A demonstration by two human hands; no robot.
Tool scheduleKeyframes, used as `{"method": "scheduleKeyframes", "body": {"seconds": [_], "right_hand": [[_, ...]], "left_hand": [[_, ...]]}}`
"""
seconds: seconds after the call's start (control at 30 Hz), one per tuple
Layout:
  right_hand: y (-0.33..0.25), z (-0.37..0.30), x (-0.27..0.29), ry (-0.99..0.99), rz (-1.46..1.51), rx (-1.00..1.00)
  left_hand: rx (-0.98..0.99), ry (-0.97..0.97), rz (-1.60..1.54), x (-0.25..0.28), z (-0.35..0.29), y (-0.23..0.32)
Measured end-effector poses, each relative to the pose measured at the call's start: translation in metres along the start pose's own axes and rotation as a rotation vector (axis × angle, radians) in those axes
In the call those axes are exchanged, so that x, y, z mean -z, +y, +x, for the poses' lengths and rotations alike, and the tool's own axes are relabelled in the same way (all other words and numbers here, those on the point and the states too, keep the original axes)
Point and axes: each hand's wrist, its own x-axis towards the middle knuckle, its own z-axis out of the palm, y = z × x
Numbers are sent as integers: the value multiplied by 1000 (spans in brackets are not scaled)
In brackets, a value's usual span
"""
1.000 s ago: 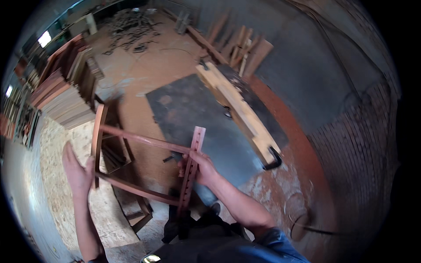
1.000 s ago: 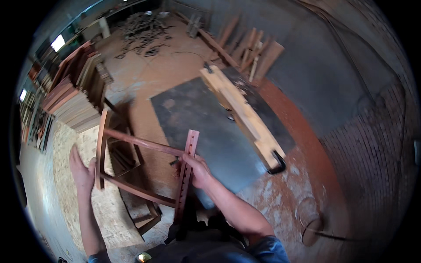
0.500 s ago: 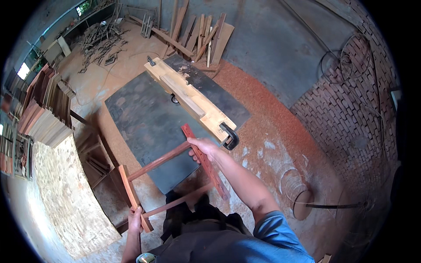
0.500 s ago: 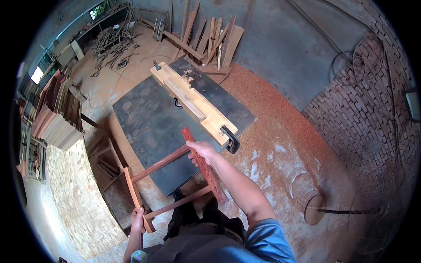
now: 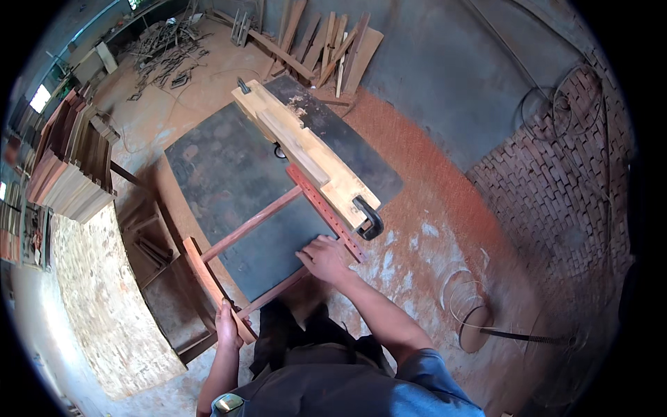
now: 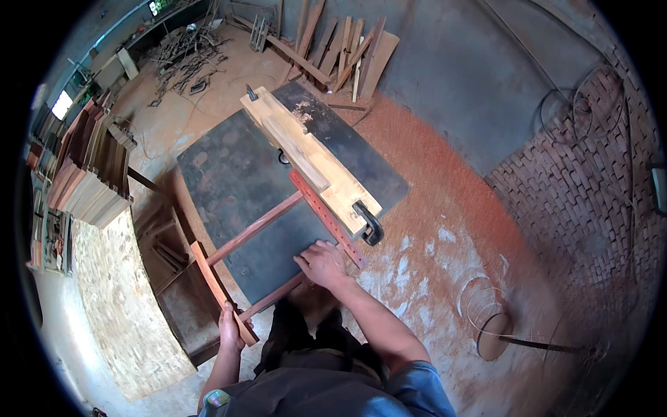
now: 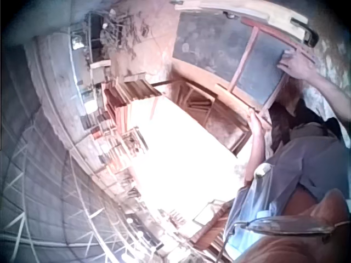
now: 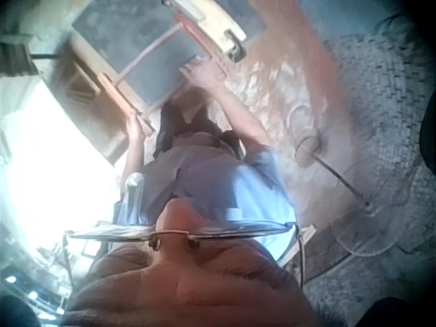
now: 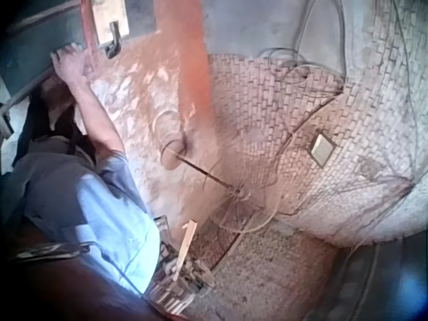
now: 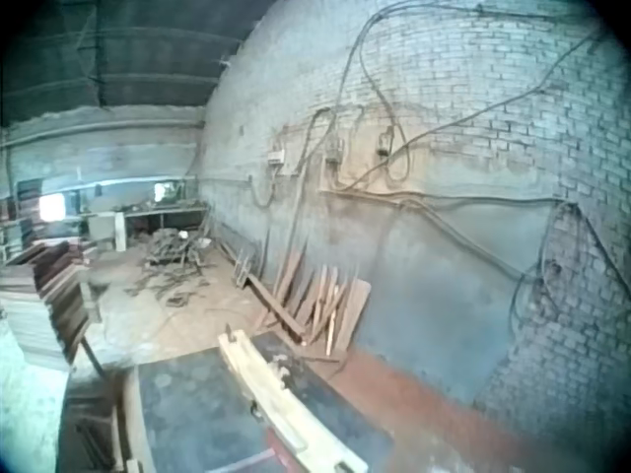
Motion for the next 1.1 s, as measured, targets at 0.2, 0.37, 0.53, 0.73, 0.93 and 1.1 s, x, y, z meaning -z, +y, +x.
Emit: {"method": "scheduleKeyframes", "body": {"seconds": [0.2,0.37,0.53,0.73,0.93,1.1], "right_hand": [[11,16,-2,53,-17,-32],[9,22,-7,105,-51,-78],[8,37,-12,130,-71,-90],[12,54,-23,195,-41,-75],[11,70,-24,226,-23,-42],[11,87,-30,221,-36,-48]], "left_hand": [[84,-4,-3,-10,-7,-2],[98,32,25,-11,-3,-2],[116,35,56,-7,15,4],[137,51,88,-4,31,12],[154,59,4,-5,43,22],[151,85,46,-19,48,45]]}}
